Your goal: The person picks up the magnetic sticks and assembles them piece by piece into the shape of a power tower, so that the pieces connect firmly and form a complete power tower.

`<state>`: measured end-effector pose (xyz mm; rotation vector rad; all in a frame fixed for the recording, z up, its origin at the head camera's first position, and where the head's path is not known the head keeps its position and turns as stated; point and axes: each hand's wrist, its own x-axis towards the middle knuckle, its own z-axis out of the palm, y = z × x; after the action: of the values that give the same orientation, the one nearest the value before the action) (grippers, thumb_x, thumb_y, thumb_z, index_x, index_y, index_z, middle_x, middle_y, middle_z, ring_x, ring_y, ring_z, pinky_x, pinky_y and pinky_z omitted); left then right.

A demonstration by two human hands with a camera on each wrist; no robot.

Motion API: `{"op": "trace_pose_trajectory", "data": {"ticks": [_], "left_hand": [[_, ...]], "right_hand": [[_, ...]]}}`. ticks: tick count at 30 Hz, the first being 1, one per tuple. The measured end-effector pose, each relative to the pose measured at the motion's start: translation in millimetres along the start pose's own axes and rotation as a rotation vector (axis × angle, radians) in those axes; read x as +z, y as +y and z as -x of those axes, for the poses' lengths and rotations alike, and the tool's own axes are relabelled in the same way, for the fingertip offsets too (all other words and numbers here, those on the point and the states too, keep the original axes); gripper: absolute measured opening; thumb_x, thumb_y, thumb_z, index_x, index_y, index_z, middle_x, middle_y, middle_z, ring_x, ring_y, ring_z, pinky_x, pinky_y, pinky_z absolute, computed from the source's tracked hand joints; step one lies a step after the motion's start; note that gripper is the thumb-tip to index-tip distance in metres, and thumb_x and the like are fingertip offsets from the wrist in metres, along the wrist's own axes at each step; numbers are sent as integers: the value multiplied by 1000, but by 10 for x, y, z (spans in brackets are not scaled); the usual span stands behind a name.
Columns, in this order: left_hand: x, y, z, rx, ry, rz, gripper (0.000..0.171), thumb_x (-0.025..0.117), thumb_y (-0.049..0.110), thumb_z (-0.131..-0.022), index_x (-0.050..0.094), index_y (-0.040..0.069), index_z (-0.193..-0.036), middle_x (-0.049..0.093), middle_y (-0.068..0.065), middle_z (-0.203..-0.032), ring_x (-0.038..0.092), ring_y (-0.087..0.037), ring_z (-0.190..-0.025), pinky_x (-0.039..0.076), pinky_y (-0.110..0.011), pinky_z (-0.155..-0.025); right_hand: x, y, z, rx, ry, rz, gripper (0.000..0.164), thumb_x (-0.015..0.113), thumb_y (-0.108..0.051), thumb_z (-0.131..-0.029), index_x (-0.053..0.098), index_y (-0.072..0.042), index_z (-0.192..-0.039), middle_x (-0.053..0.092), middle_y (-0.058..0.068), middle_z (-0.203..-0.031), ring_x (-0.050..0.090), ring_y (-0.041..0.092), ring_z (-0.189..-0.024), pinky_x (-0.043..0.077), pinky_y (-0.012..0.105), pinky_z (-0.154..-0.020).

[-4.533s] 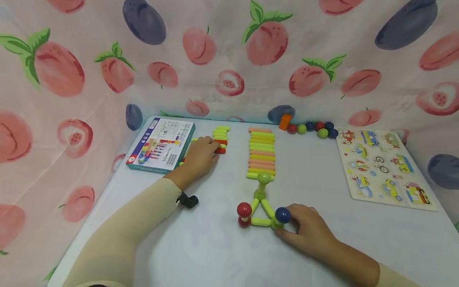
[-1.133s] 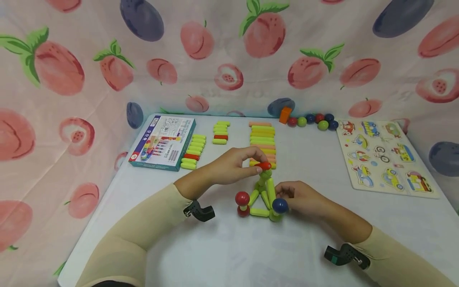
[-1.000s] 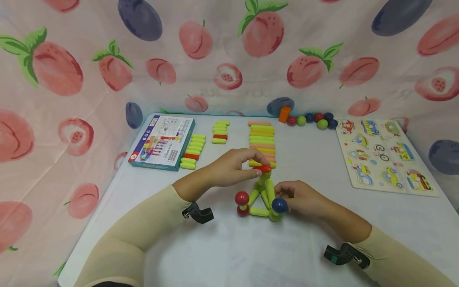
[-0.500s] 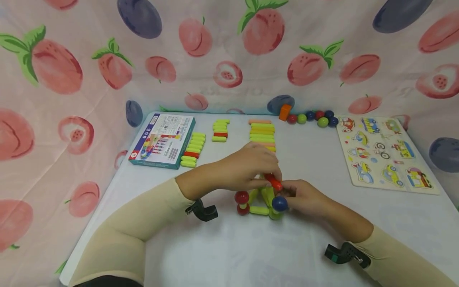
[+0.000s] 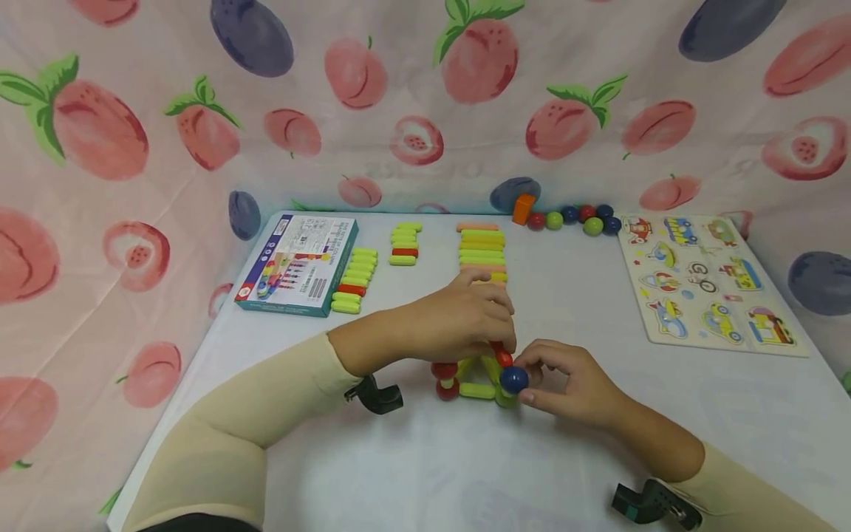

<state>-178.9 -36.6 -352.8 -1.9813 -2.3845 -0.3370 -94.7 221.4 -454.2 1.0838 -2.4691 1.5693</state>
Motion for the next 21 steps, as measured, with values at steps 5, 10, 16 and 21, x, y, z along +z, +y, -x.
{"op": "trace_pose_trajectory", "data": {"ticks": [5,10,16,21], "left_hand": [[33,-34,24,4,-8,38,15,82,25,-97,80,31,-111,73,20,-105,56,-7,-120,26,-49,-119],[78,-84,14,15,-12,106,16,81,24,-98,80,27,-114,74,19,-109,56,-8,-123,31,-44,-114],[118,-138,34,-18,-6,146,18,83,24,-96,80,27,-114,73,19,-108,55,-7,-124,29,-42,-115],[150,-215,95,-55,7,210,27,81,26,-98,76,25,-125,72,15,-122,51,-10,-136,25,-41,-122]], "right_hand": [[38,-6,-7,13,21,-6,39,84,-1,-84,73,-25,-112,69,-10,-97,59,12,-82,47,37,-72],[43,-30,-10,17,26,0,37,84,-2,-85,73,-26,-111,68,-11,-96,60,13,-83,47,37,-74],[55,-48,-20,14,48,-3,39,84,1,-85,74,-24,-113,69,-10,-96,59,14,-80,45,36,-75],[64,-54,-29,18,54,-17,39,84,3,-85,74,-22,-114,69,-8,-95,59,15,-80,45,36,-76]]}}
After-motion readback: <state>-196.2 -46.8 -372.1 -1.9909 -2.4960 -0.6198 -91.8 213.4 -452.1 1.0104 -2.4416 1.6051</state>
